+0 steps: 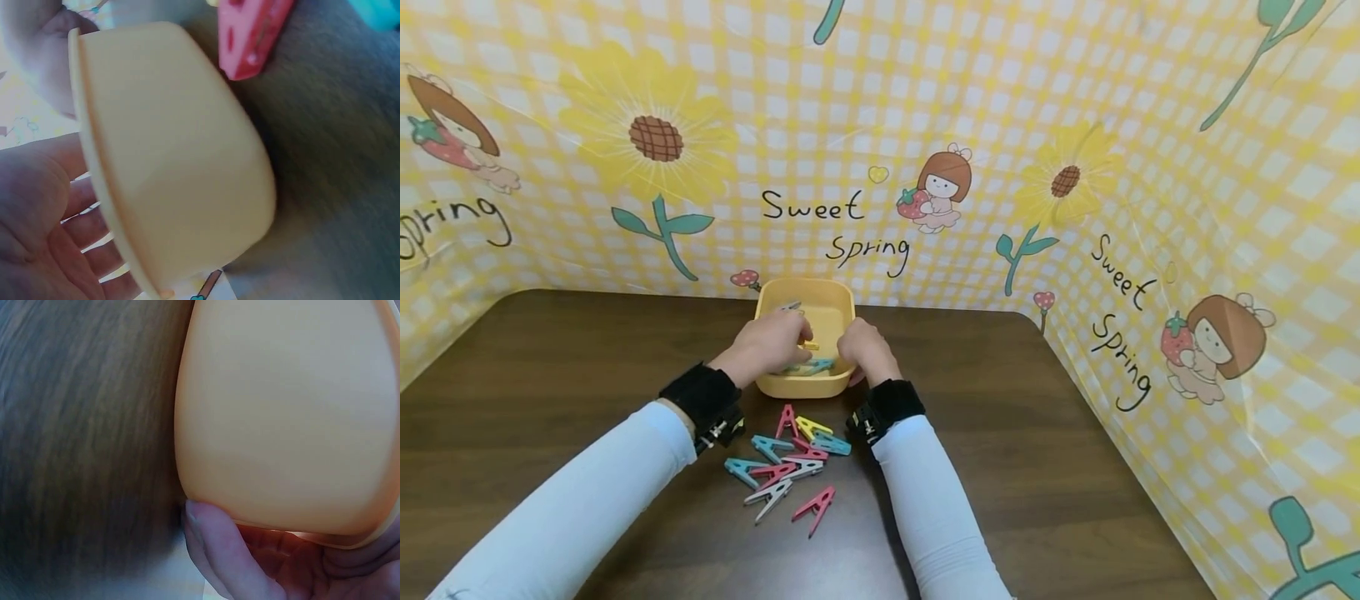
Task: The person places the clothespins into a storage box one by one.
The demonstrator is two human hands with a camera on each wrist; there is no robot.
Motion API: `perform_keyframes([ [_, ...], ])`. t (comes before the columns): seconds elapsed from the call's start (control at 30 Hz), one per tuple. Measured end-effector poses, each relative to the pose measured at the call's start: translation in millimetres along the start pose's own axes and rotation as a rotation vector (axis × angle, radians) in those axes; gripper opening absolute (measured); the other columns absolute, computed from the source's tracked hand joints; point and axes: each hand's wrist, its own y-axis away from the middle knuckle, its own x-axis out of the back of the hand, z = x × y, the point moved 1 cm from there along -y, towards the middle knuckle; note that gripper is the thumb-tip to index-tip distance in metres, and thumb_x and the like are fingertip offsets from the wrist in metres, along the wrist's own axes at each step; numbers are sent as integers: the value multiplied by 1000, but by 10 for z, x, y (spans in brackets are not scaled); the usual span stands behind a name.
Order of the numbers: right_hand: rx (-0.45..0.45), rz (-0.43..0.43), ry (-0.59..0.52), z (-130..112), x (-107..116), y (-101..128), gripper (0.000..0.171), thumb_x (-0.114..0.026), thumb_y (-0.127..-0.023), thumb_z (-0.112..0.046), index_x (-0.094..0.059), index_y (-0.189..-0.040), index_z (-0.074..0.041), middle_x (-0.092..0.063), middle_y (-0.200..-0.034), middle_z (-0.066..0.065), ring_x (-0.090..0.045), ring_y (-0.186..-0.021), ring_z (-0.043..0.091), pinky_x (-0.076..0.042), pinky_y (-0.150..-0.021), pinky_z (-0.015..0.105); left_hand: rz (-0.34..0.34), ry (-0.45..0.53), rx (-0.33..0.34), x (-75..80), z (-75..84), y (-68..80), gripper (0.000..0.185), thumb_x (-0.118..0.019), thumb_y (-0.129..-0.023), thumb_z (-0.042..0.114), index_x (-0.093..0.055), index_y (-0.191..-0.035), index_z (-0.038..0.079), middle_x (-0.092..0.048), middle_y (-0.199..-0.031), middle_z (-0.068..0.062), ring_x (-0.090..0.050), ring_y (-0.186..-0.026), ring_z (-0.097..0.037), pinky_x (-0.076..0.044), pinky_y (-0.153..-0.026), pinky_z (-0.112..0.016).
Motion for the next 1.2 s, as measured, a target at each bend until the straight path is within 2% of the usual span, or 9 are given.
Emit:
perform_keyframes([
  [0.17, 0, -9, 10, 10, 23, -17, 28, -47, -113, -12, -57, -137, -1, -68, -129, 26, -77, -68, 33, -68, -60, 40, 63, 53, -2, 141, 30, 89, 35, -76, -99, 20, -76, -130, 4, -77, -127, -16, -74, -113, -33, -62, -95, -53],
  [0.27, -4, -6, 8, 15, 30, -24, 30, -47, -113, -12, -57, -139, 0, -67, -133, 27, -78, -66, 33, -67, -57, 40, 92, 65, -10, 229, 62, 160, 34, -76, -99, 21, -77, -129, 4, -77, -127, -17, -74, -114, -35, -62, -96, -54],
  [0.43, -9, 10, 8, 26, 35, -24, 32, -46, -113, -12, -56, -142, -2, -66, -135, 26, -76, -66, 33, -67, -56, 40, 92, 85, -33, 342, 120, 319, 37, -78, -98, 21, -75, -131, 3, -74, -139, -21, -73, -121, -38, -62, -99, -54],
  [0.6, 6, 1, -7, 18, 31, -29, 31, -46, -113, -12, -57, -140, -1, -66, -133, 27, -76, -66, 34, -68, -58, 41, 36, 64, -105, 386, 138, 582, 41, -79, -98, 22, -74, -134, 2, -75, -137, -21, -72, -125, -39, -60, -103, -57],
  [0.7, 1, -9, -16, 15, 37, -29, 30, -46, -113, -10, -57, -139, -1, -66, -131, 27, -76, -68, 33, -68, -59, 41, 17, 55, -157, 383, 122, 753, 39, -81, -96, 21, -75, -130, 3, -79, -128, -18, -74, -116, -34, -62, -99, -55],
  [0.83, -4, 8, -8, -3, 27, -38, 28, -45, -113, -10, -57, -138, -1, -66, -130, 26, -76, -66, 33, -68, -58, 41, -20, 51, -210, 363, 62, 946, 42, -86, -92, 19, -75, -130, 3, -78, -126, -15, -71, -110, -30, -62, -96, -54],
  [1.03, -10, 4, 2, -3, 19, -38, 31, -44, -113, -10, -56, -140, -1, -65, -133, 28, -77, -67, 34, -68, -57, 41, -201, 63, -295, 271, 17, 1103, 45, -90, -89, 19, -75, -131, 10, -77, -129, -8, -70, -120, -30, -60, -106, -57],
  [1.2, -9, 1, 16, -26, -6, -27, 38, -44, -114, -11, -49, -150, -2, -62, -140, 28, -76, -67, 35, -67, -55, 41, -272, 61, -293, 203, -9, 1142, 36, -87, -91, 15, -77, -125, 16, -78, -125, -2, -71, -120, -26, -61, -107, -56],
])
